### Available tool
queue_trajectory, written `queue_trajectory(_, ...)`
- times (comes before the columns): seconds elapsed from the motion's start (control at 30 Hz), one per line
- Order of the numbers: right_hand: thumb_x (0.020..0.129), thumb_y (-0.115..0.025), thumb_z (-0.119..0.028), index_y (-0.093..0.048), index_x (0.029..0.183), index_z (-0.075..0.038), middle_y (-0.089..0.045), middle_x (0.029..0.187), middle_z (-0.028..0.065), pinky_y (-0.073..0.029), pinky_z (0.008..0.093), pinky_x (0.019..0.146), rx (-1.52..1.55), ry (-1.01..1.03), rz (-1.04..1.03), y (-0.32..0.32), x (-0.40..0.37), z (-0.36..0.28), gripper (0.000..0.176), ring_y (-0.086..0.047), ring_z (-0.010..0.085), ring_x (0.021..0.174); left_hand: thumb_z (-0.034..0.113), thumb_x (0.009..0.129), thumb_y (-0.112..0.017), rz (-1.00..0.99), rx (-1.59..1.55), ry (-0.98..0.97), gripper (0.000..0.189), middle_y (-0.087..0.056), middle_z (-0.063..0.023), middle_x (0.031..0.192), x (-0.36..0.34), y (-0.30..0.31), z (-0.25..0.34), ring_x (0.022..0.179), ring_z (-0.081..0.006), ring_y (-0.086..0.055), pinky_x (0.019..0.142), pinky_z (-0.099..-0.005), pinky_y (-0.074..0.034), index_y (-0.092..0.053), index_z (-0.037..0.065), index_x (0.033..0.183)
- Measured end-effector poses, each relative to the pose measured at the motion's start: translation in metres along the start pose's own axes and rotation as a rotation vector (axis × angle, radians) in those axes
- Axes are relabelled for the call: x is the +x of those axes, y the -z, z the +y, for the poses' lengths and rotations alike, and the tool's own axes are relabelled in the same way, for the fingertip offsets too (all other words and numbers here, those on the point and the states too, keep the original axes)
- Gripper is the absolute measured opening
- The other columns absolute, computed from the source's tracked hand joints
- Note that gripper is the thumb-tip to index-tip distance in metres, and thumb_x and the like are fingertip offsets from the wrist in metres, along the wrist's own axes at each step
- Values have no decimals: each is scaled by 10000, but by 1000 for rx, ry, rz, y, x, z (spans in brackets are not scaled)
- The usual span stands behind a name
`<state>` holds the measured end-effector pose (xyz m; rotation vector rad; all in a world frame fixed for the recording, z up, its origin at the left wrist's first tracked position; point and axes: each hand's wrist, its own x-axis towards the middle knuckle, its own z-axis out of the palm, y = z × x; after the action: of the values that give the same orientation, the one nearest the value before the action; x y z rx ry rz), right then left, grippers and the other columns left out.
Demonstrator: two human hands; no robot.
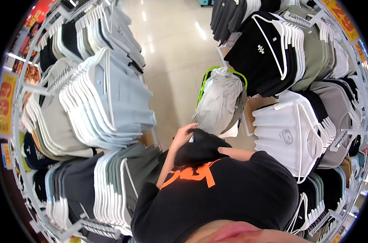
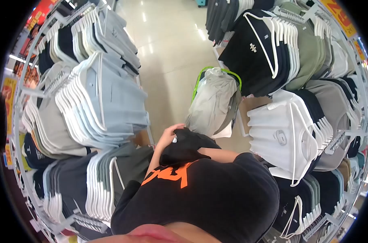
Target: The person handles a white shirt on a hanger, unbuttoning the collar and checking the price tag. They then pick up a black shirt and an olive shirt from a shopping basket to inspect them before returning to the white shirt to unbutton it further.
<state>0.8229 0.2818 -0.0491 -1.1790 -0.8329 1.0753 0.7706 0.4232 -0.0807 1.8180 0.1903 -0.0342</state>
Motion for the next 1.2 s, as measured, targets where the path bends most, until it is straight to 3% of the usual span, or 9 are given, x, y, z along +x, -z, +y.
queue_trajectory(0.17, 889, -470, -267, -456, 1211, -17, -575, 1049, 145, -424, 282, 856, -8, 36, 59, 26, 43, -1, 408, -551, 182, 947, -72, 762, -387, 92, -80, 95, 371, -624, -114, 846, 62, 35, -11, 809, -167, -588, 746, -266, -448, -588, 71, 1039)
queue_trajectory(0.5, 891, -469, -265, -455, 1213, -17, -572, 1053, 149, -421, 279, 860, -66, 163, 263, 86, 116, -21, 407, -548, 180, 952, 12, 780, -446, 123, -314, 336, 190, -590, -38, 815, 176, 132, 29, 736, -110, -568, 605, -223, -472, -596, 33, 895)
queue_trajectory(0.67, 892, -469, -265, -454, 1213, -17, -571, 1054, 151, -420, 277, 862, -164, 192, 427, 103, 118, -38, 406, -546, 179, 955, 88, 829, -286, 310, -573, 116, 192, -466, 10, 670, 212, 127, 101, 543, -65, -430, 469, -193, -338, -476, 75, 851)
queue_trajectory(0.83, 893, -469, -264, -454, 1214, -17, -569, 1056, 153, -419, 276, 864, -416, 265, 752, 133, 128, -64, 406, -544, 179, 958, -14, 746, -315, -2, -437, -109, 214, -454, 13, 647, 254, 147, 146, 457, -34, -382, 386, -184, -311, -498, 43, 840)
queue_trajectory(0.93, 894, -483, -222, -419, 1217, 7, -537, 1097, 134, -397, 297, 898, 644, 421, 819, 167, 135, -69, 401, -520, 207, 984, -53, 706, -382, -86, -344, -182, 217, -483, 3, 668, 278, 154, 171, 468, -36, -418, 381, -183, -339, -520, 17, 858)
queue_trajectory(0.97, 883, -490, -139, -421, 1204, 1, -562, 1011, 122, -409, 305, 860, 298, 193, 1251, 160, 144, -78, 356, -535, 187, 903, -49, 699, -412, -102, -272, -234, 205, -493, -5, 659, 287, 156, 174, 464, -43, -427, 396, -188, -352, -519, 15, 861)
queue_trajectory(1.03, 889, -471, -127, -416, 1182, -2, -574, 941, 108, -417, 315, 828, 24, 426, 1534, 159, 162, -102, 324, -541, 179, 865, -58, 693, -433, -143, -200, -293, 203, -505, -16, 646, 303, 157, 176, 469, -50, -443, 410, -202, -365, -516, 13, 864)
queue_trajectory(1.13, 844, -489, -26, -446, 1151, -5, -570, 919, 86, -425, 298, 824, -58, 715, 1615, 150, 204, -126, 312, -543, 161, 871, -71, 680, -503, -224, -157, -301, 204, -533, -49, 662, 323, 168, 181, 539, -93, -499, 490, -231, -408, -511, 5, 869)
queue_trajectory(1.2, 777, -546, 21, -435, 1142, 1, -534, 1001, 116, -417, 294, 832, -400, 604, 1540, 148, 240, -138, 382, -528, 185, 925, -56, 684, -530, -261, -106, -359, 199, -545, -78, 681, 340, 176, 177, 606, -139, -539, 577, -255, -439, -516, 0, 875)
